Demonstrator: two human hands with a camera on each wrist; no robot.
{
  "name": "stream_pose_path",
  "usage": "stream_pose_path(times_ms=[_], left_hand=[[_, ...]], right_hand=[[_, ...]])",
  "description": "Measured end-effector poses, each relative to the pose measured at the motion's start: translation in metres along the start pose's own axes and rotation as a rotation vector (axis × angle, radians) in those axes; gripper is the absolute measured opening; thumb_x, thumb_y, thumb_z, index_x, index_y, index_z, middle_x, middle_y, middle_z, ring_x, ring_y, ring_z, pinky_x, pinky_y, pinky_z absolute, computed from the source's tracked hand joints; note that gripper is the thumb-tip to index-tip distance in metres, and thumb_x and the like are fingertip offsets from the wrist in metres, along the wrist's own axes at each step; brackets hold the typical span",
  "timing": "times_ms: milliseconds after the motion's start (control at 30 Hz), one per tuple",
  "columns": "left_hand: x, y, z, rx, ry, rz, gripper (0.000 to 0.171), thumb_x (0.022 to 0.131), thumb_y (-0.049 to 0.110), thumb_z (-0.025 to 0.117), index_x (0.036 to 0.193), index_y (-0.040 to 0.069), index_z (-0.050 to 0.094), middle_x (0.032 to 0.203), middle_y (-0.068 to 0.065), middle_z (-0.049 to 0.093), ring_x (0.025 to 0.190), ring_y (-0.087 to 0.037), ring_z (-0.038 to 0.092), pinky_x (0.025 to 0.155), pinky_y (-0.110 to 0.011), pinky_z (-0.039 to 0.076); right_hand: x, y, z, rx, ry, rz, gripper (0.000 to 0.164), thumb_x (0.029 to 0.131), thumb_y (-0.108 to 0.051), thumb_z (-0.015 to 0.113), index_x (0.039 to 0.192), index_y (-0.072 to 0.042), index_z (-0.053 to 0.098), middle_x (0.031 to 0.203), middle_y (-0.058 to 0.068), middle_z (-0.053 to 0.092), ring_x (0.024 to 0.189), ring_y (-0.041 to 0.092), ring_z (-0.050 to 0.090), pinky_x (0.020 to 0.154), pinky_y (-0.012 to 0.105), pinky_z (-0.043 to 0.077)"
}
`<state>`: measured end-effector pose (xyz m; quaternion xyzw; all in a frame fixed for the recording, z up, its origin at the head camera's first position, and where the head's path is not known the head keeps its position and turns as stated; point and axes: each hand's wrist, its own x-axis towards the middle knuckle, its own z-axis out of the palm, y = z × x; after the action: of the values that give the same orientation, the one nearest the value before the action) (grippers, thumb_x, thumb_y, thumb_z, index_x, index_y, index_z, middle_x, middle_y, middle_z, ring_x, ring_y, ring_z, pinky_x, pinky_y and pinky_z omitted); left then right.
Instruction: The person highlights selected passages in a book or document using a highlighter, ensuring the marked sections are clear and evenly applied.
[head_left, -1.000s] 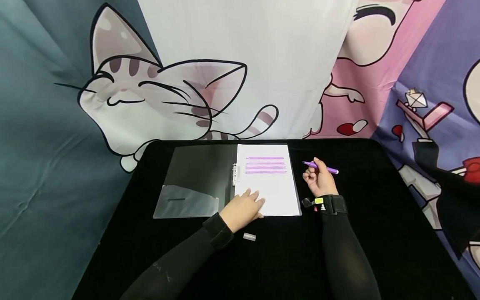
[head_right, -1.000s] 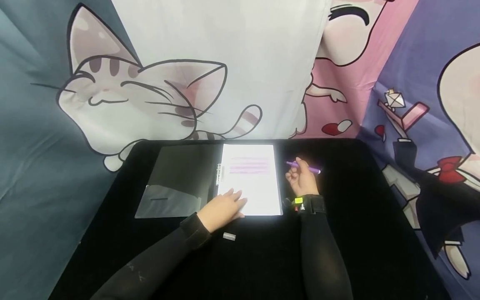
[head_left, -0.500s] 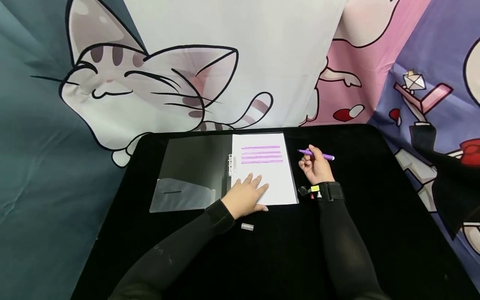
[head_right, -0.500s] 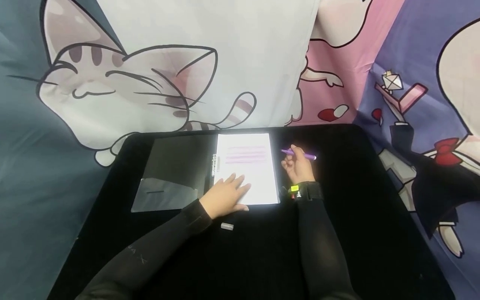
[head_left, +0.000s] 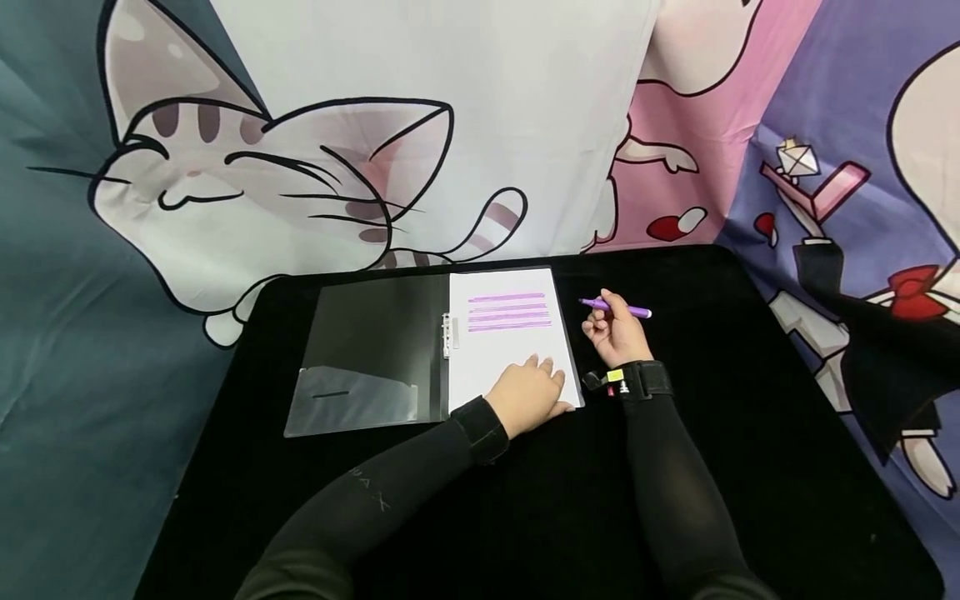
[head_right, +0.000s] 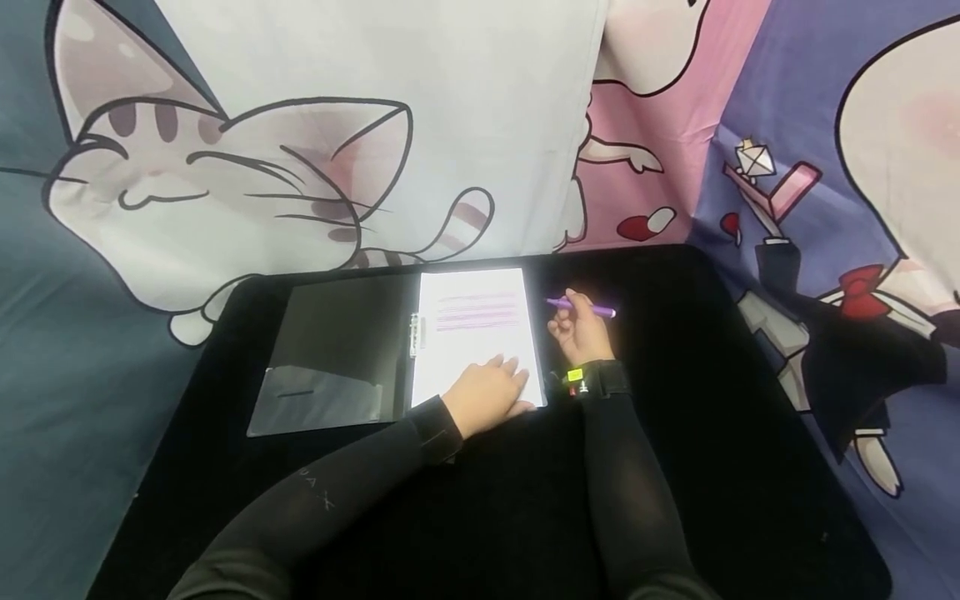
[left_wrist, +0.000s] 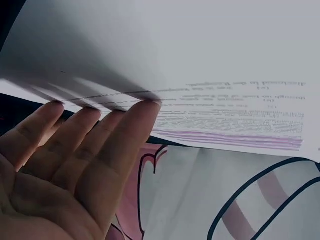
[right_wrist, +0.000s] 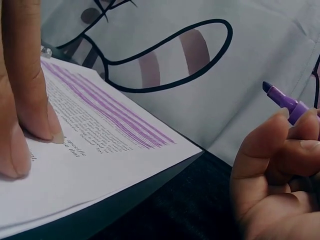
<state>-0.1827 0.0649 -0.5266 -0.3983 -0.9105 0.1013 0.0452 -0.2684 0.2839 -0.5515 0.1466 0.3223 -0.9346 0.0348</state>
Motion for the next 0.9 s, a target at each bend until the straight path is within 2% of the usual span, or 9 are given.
stream_pose_path(times_ms=[233,267,467,533,633,700,767,900], left_hand=[[0.0,0.009,-0.004,0.008,0.015,-0.047,0.077,0.102,0.081,0.062,0.147,0.021,0.078,0.147,-0.008,0.08,0.132,-0.031,0.08,0.086,-0.044,0.073],[0.001,0.011,0.0,0.017,0.041,-0.05,0.074,0.102,0.079,0.064,0.144,0.02,0.079,0.144,-0.009,0.081,0.129,-0.032,0.081,0.082,-0.043,0.073],[-0.001,0.017,0.005,0.058,0.073,-0.053,0.051,0.113,0.059,0.063,0.137,0.02,0.083,0.14,-0.008,0.083,0.125,-0.032,0.083,0.078,-0.043,0.073],[-0.003,0.017,0.0,0.049,0.078,-0.048,0.043,0.114,0.051,0.063,0.136,0.02,0.083,0.136,-0.007,0.085,0.122,-0.03,0.084,0.078,-0.043,0.073],[-0.003,0.018,-0.001,0.005,0.135,-0.046,0.026,0.111,0.037,0.069,0.117,0.019,0.086,0.112,-0.001,0.089,0.1,-0.022,0.087,0.068,-0.039,0.071],[-0.004,0.018,-0.004,-0.043,0.174,-0.046,0.013,0.107,0.028,0.073,0.106,0.019,0.082,0.096,0.003,0.086,0.086,-0.017,0.084,0.061,-0.037,0.068],[-0.005,0.015,-0.009,-0.088,0.211,-0.057,0.005,0.106,0.022,0.074,0.107,0.019,0.078,0.087,0.005,0.081,0.077,-0.014,0.08,0.057,-0.034,0.065],[-0.017,0.0,-0.026,-0.159,0.301,-0.095,0.02,0.106,0.013,0.074,0.125,0.02,0.076,0.088,0.002,0.077,0.076,-0.016,0.077,0.058,-0.033,0.064]], right_hand=[[-0.003,-0.001,0.003,0.024,-0.021,0.01,0.04,0.122,-0.022,0.054,0.085,-0.012,0.065,0.063,-0.001,0.056,0.056,0.009,0.043,0.064,0.023,0.045],[-0.003,-0.001,0.002,0.026,-0.023,0.015,0.041,0.122,-0.023,0.054,0.084,-0.011,0.065,0.063,-0.001,0.056,0.056,0.009,0.042,0.065,0.023,0.045],[-0.003,0.0,0.001,0.034,-0.039,0.029,0.041,0.122,-0.023,0.053,0.084,-0.011,0.065,0.064,0.0,0.056,0.058,0.01,0.042,0.066,0.023,0.044],[-0.004,0.0,0.001,0.035,-0.042,0.028,0.041,0.122,-0.022,0.053,0.083,-0.011,0.064,0.064,-0.001,0.057,0.058,0.009,0.042,0.066,0.023,0.045],[-0.005,0.0,0.0,0.035,-0.041,0.03,0.042,0.122,-0.023,0.054,0.083,-0.011,0.065,0.065,-0.001,0.057,0.059,0.009,0.043,0.067,0.023,0.045],[-0.006,0.001,-0.001,0.033,-0.038,0.032,0.042,0.122,-0.023,0.054,0.083,-0.011,0.065,0.066,-0.001,0.058,0.059,0.009,0.043,0.067,0.024,0.046],[-0.007,0.0,-0.001,0.035,-0.036,0.04,0.042,0.121,-0.023,0.054,0.083,-0.01,0.066,0.066,0.0,0.058,0.06,0.01,0.044,0.067,0.024,0.046],[-0.007,0.0,-0.001,0.04,-0.046,0.041,0.041,0.121,-0.022,0.055,0.084,-0.009,0.068,0.066,0.0,0.06,0.06,0.011,0.048,0.067,0.024,0.047]])
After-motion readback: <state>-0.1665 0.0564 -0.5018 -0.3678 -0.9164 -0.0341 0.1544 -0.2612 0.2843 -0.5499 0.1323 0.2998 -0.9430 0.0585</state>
